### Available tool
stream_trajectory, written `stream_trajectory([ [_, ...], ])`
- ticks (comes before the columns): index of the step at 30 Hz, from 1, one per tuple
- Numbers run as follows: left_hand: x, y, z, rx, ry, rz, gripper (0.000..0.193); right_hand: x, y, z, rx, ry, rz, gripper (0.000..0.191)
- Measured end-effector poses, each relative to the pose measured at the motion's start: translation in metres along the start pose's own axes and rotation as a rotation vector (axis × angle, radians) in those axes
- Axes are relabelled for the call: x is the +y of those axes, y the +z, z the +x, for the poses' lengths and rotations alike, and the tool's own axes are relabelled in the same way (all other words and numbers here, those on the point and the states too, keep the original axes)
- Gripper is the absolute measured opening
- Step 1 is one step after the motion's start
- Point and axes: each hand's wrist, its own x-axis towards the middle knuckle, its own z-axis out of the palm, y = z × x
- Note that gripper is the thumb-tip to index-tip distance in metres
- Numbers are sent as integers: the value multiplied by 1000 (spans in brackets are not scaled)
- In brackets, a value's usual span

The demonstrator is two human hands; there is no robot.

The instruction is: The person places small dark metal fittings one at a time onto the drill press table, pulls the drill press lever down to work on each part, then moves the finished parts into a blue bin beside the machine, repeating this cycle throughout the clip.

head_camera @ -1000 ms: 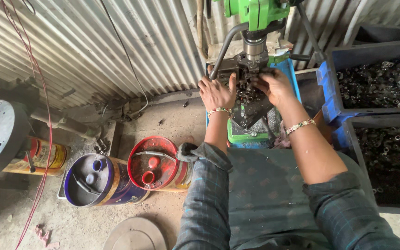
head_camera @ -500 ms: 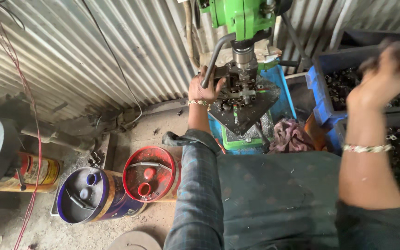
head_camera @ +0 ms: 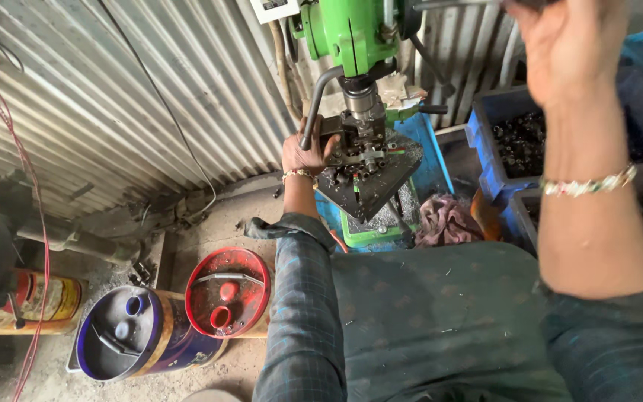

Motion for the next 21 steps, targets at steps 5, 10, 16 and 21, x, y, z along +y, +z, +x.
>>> stream_trajectory([
  [5, 5, -8, -1, -35, -19, -27, 68, 5, 15, -20, -72, -82, -42, 24],
  [10, 10, -14, -2, 21, -8, -88, 65, 9, 18, -24, -52, -136, -71, 30],
  [16, 13, -13, -5, -18, -74, -98, 62, 9, 27, -30, -36, -157, -72, 31],
  [21, 13, -11, -4, 12, -46, -73, 61, 5, 31, -34, -70, -197, -105, 31],
])
